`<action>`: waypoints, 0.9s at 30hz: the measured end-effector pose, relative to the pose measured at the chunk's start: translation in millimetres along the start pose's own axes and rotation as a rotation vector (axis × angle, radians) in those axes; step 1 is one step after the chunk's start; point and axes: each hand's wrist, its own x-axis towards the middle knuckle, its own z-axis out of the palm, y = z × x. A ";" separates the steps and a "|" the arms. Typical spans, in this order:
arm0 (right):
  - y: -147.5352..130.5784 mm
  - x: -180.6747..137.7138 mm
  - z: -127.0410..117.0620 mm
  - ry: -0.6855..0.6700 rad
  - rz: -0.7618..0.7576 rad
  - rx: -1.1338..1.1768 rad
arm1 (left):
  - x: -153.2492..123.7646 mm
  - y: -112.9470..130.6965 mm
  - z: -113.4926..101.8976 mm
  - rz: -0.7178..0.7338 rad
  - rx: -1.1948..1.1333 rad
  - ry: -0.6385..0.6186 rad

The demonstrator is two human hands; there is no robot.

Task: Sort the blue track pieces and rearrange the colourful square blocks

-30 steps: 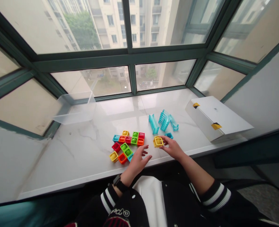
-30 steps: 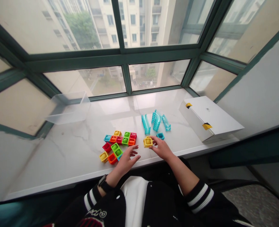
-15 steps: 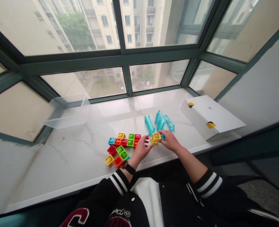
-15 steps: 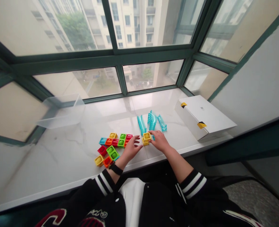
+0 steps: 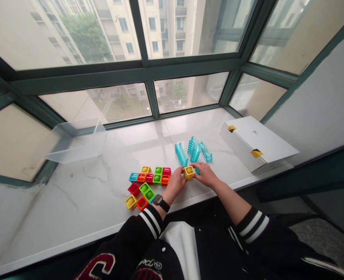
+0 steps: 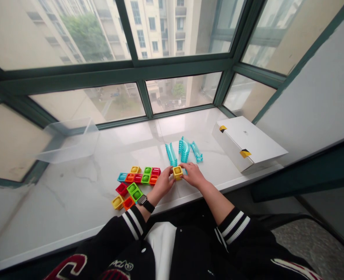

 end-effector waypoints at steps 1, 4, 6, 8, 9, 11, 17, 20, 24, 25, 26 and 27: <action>0.3 0.6 0.0 -0.002 0.000 0.002 | 0.2 -0.4 0.0 0.000 0.004 0.000; 0.9 2.2 0.3 -0.008 -0.006 0.008 | 0.7 -1.1 0.0 0.000 0.039 -0.002; 1.3 2.8 0.8 -0.010 -0.015 0.013 | 0.9 -1.1 0.0 0.001 0.057 -0.008; 1.8 2.8 1.3 -0.011 -0.025 0.016 | 0.9 -0.5 0.1 0.001 0.062 -0.011; 2.0 2.8 1.5 -0.011 -0.029 0.016 | 0.9 0.1 0.2 0.001 0.065 -0.012; 2.4 2.8 1.3 -0.015 -0.041 0.007 | 0.6 1.4 0.4 0.000 0.071 -0.011; 3.1 5.4 -0.7 -0.027 -0.068 -0.077 | -0.4 5.0 -0.9 -0.009 0.090 -0.012; 2.6 6.9 -1.0 -0.033 -0.084 -0.097 | -0.3 5.5 -2.0 -0.012 0.108 -0.021; 0.7 7.3 -0.7 -0.058 -0.080 -0.108 | 0.0 6.7 -2.8 -0.009 0.150 -0.034; 0.3 7.2 -0.7 -0.061 -0.080 -0.110 | -0.1 7.2 -2.9 -0.009 0.158 -0.035; 0.0 7.2 -0.7 -0.063 -0.081 -0.111 | -0.4 7.7 -3.1 -0.008 0.168 -0.038; 0.0 7.2 -0.9 -0.064 -0.084 -0.110 | -0.7 8.2 -3.1 -0.008 0.178 -0.041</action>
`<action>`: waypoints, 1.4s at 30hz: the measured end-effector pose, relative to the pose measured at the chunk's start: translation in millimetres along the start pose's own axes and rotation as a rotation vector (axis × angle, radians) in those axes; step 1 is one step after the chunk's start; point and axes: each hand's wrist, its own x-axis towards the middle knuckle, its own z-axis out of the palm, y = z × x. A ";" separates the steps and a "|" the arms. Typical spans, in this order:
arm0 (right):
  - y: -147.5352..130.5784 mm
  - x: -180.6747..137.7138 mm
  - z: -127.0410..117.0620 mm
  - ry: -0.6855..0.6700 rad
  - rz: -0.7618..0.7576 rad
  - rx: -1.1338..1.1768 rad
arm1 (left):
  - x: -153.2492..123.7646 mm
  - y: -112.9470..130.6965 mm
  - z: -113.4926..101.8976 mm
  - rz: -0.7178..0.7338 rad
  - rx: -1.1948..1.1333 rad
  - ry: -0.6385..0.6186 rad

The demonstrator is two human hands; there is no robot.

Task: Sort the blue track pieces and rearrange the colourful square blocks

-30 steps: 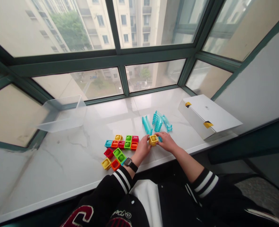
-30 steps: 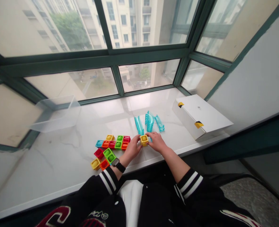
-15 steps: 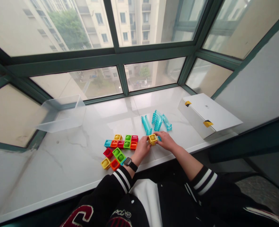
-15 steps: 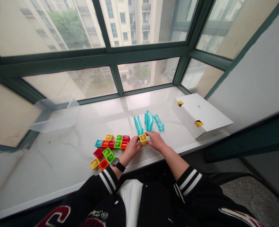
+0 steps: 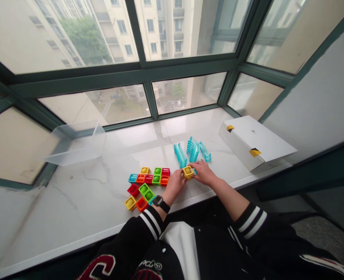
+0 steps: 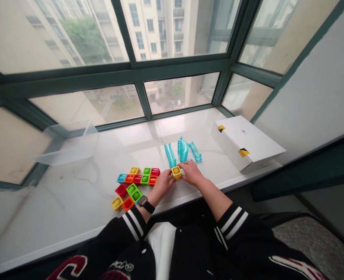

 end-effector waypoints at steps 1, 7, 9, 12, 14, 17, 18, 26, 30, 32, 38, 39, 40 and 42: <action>0.1 0.0 -0.2 0.000 -0.004 0.000 | -0.5 0.4 0.0 0.001 0.010 -0.004; 2.1 0.5 -1.2 0.000 -0.021 -0.006 | -2.4 1.0 4.0 -0.002 0.049 -0.016; 1.8 0.6 -1.4 0.000 -0.019 -0.008 | -2.3 0.6 5.1 -0.006 0.053 -0.014; 0.1 0.5 -1.5 -0.009 -0.016 -0.008 | -3.1 -0.6 2.7 -0.003 0.048 -0.012; -1.0 0.4 -1.4 -0.014 -0.010 -0.009 | -5.3 -1.7 -2.9 -0.005 0.035 -0.005; -1.1 0.2 -1.0 -0.017 0.001 -0.008 | -10.6 -3.5 -17.3 -0.035 -0.019 0.027; -0.7 0.3 -0.7 -0.020 0.002 -0.008 | -12.6 -4.0 -23.5 -0.046 -0.051 0.040; 0.2 1.1 2.4 -0.040 0.010 -0.028 | -31.8 -5.9 -83.0 -0.067 -0.192 0.174; -2.1 -6.1 -5.3 0.003 0.019 -0.061 | -44.4 -14.3 -105.3 -0.085 -0.213 0.205; -7.2 -12.1 -15.7 0.093 0.000 -0.053 | -49.1 -20.5 -113.2 -0.109 -0.224 0.235; -63.8 -25.7 -50.3 0.388 -0.185 0.158 | -49.0 -25.6 -124.3 -0.124 -0.241 0.308; -78.2 -26.1 -52.1 0.358 -0.220 0.214 | -46.4 -22.5 -124.6 -0.117 -0.255 0.311; -93.0 -26.0 -52.2 0.312 -0.258 0.268 | -43.0 -18.3 -124.8 -0.107 -0.279 0.318; -122.3 -24.7 -47.6 0.209 -0.345 0.335 | -34.4 -7.6 -125.1 -0.080 -0.358 0.340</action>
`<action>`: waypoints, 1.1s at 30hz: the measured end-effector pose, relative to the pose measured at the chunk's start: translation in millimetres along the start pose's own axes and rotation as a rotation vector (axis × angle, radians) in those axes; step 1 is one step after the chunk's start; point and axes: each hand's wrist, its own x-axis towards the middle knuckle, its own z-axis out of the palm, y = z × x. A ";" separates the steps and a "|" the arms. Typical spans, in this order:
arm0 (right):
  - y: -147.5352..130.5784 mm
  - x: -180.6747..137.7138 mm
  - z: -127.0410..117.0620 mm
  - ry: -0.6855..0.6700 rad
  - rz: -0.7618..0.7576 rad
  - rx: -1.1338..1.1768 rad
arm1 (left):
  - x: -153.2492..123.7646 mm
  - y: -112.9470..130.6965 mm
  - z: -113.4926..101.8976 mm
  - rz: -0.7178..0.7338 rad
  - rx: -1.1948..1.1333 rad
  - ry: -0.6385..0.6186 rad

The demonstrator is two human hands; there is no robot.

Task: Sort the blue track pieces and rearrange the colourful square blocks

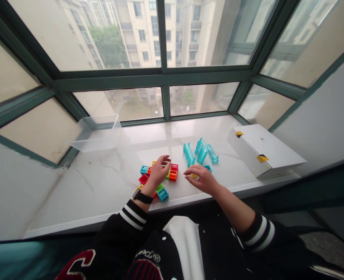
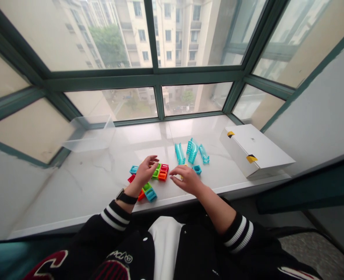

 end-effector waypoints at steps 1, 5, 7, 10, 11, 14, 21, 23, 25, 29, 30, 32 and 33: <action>-11.0 3.9 9.0 -0.058 -0.032 0.049 | 4.0 5.7 3.2 0.005 -0.058 0.012; -46.9 15.9 46.7 -0.302 -0.174 0.221 | 21.5 25.9 12.9 -0.017 -0.268 0.049; -59.8 20.1 61.4 -0.356 -0.216 0.257 | 28.3 31.9 14.5 -0.014 -0.286 0.065; -72.3 25.5 72.7 -0.333 -0.251 0.219 | 32.4 34.3 12.8 0.074 -0.149 0.100; -74.9 27.3 73.6 -0.314 -0.262 0.198 | 32.2 33.5 11.6 0.120 -0.067 0.107; -81.9 33.8 72.1 -0.268 -0.297 0.132 | 29.5 27.7 9.0 0.261 0.263 0.052; -126.5 56.0 81.2 -0.358 -0.253 -0.049 | 40.4 7.6 15.8 0.235 0.825 -0.225; -141.1 63.7 87.3 -0.394 -0.110 -0.117 | 47.8 1.8 17.2 0.209 0.812 -0.242; -150.5 70.9 92.4 -0.434 -0.028 -0.161 | 53.7 -3.7 17.2 0.179 0.786 -0.246; -153.0 77.7 97.9 -0.490 -0.120 -0.132 | 59.6 -11.2 14.3 0.106 0.657 -0.206; -151.6 77.2 98.7 -0.490 -0.163 -0.113 | 61.4 -11.8 13.1 0.086 0.607 -0.184; -147.4 73.9 100.3 -0.487 -0.248 -0.069 | 67.8 -11.0 9.2 0.041 0.489 -0.127; -144.5 71.6 101.1 -0.486 -0.279 -0.043 | 72.7 -9.7 5.8 0.015 0.422 -0.093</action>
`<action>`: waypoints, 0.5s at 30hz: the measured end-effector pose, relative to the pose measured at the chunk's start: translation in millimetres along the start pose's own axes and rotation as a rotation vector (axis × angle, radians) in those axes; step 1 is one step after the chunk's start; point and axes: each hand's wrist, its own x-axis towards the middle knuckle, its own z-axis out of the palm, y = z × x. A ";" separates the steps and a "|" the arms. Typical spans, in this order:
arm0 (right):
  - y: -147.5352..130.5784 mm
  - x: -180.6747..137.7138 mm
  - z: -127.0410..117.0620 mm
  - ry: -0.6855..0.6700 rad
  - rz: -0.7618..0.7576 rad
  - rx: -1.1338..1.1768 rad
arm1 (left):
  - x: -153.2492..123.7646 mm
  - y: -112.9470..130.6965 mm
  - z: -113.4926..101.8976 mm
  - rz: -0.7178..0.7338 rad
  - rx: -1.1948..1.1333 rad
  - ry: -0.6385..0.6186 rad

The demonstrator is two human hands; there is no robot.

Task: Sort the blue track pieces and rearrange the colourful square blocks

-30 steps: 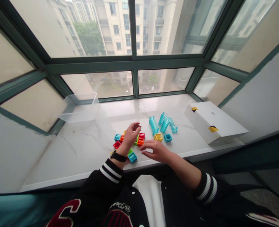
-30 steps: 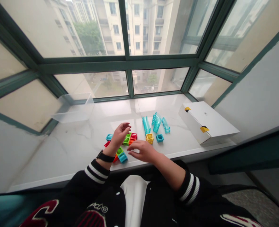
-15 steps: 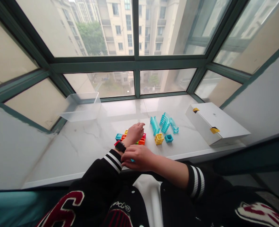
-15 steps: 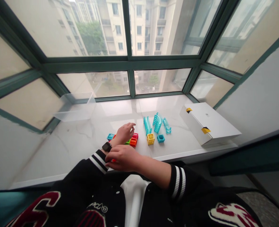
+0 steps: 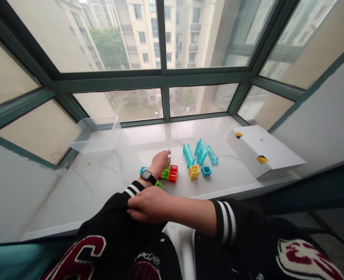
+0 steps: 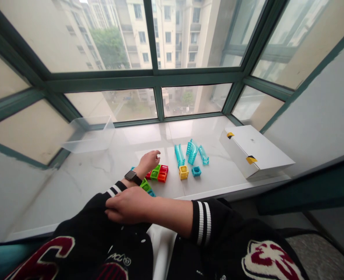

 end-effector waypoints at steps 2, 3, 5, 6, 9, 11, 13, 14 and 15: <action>5.8 -5.5 4.6 0.006 -0.054 0.058 | 11.3 -1.7 -13.1 -0.063 -0.147 0.062; 9.3 -8.5 7.1 0.010 -0.075 0.100 | 17.1 -3.6 -22.5 -0.091 -0.221 0.092; 16.8 -15.2 12.1 0.020 -0.112 0.198 | 26.9 -10.3 -45.9 -0.124 -0.343 0.145; 19.8 -18.8 14.6 0.021 -0.129 0.247 | 30.2 -15.0 -58.7 -0.132 -0.377 0.165; 21.1 -28.0 20.4 -0.003 -0.150 0.378 | 32.7 -30.4 -89.7 -0.149 -0.509 0.333; 14.4 -29.9 20.5 -0.050 -0.143 0.457 | 30.1 -36.9 -94.7 -0.153 -0.500 0.375; 4.3 -26.1 16.2 -0.101 -0.124 0.516 | 25.3 -37.6 -84.4 -0.147 -0.443 0.364; -1.0 -21.9 12.6 -0.119 -0.108 0.532 | 22.0 -36.0 -74.8 -0.136 -0.402 0.353; -5.8 -16.6 8.4 -0.131 -0.089 0.539 | 18.3 -33.6 -63.3 -0.116 -0.354 0.330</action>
